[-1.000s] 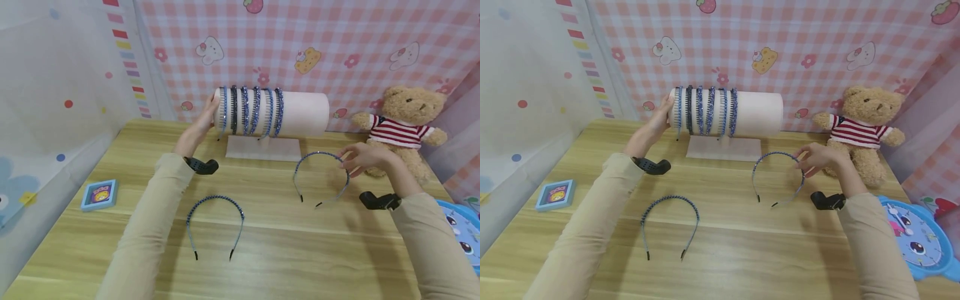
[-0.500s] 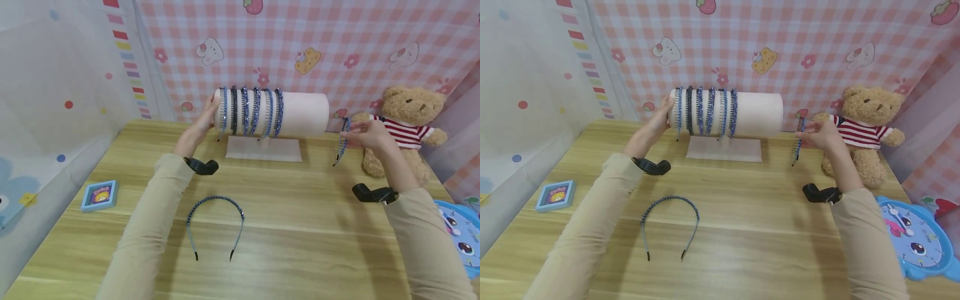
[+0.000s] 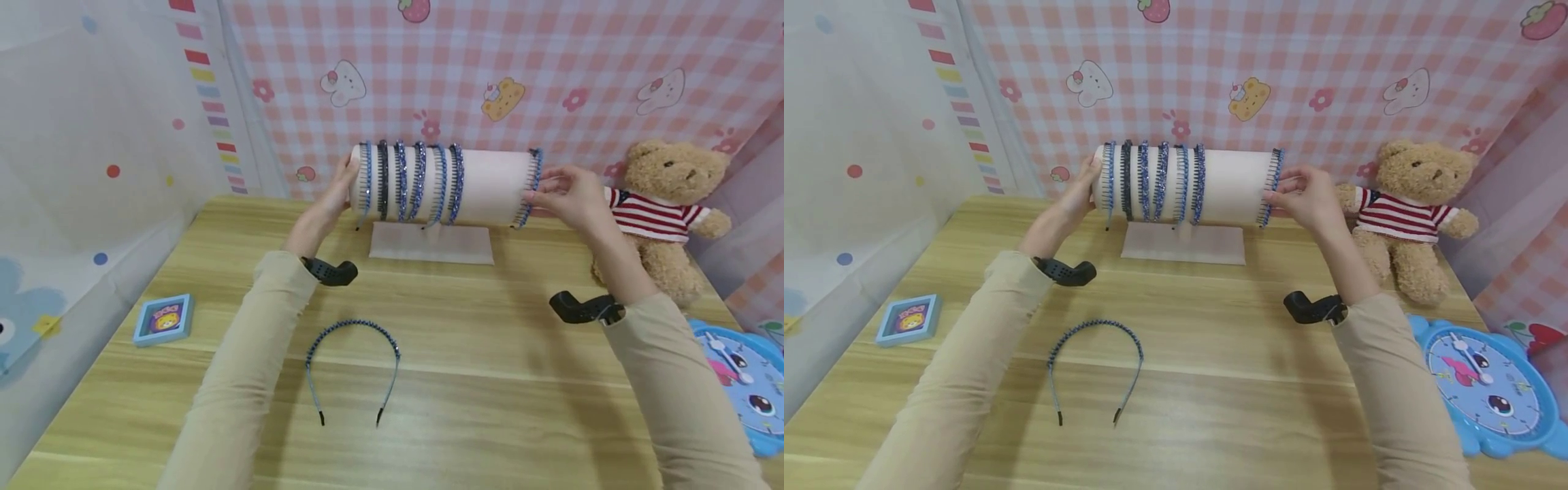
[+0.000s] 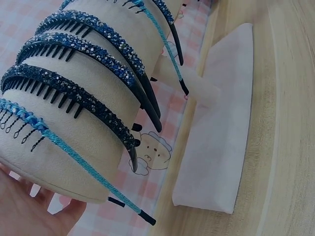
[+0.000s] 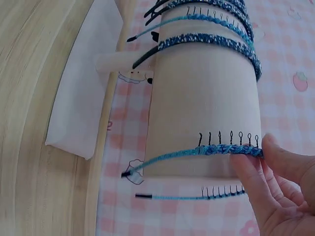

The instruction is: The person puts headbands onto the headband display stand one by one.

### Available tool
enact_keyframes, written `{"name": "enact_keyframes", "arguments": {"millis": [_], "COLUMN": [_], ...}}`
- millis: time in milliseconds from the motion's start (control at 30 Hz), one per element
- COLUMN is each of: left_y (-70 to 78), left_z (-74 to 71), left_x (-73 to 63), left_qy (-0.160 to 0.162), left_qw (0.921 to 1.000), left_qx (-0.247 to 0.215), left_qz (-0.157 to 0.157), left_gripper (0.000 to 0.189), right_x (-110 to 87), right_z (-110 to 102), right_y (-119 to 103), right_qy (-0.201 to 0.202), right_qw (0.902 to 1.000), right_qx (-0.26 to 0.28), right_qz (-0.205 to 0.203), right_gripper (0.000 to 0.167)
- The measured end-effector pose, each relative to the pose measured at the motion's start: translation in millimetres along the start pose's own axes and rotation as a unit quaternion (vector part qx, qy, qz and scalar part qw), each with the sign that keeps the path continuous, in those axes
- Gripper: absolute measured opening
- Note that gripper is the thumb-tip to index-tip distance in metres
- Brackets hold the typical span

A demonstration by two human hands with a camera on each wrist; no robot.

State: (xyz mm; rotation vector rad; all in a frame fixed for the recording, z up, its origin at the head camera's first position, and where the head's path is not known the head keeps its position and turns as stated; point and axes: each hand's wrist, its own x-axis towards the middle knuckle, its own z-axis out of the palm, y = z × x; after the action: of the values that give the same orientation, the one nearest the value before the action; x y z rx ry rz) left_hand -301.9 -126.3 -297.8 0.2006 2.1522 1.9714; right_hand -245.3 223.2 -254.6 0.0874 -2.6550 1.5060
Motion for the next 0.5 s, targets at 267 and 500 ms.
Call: {"name": "enact_keyframes", "arguments": {"millis": [267,500], "left_y": [0.7,0.4], "left_z": [0.8,0.1], "left_x": [-1.7,-2.6], "left_qy": [-0.004,0.0], "left_qw": [1.0,1.0], "left_qx": [0.0,-0.002], "left_qz": [0.004,0.003], "left_gripper": [0.062,0.062], "right_x": [3.3,11.1], "right_z": [13,15], "right_y": [-3,-1], "right_qy": [-0.001,0.038], "right_qw": [0.9912,0.9572], "right_qx": [-0.12,-0.255], "right_qz": [-0.057,-0.132], "right_gripper": [0.038,0.058]}}
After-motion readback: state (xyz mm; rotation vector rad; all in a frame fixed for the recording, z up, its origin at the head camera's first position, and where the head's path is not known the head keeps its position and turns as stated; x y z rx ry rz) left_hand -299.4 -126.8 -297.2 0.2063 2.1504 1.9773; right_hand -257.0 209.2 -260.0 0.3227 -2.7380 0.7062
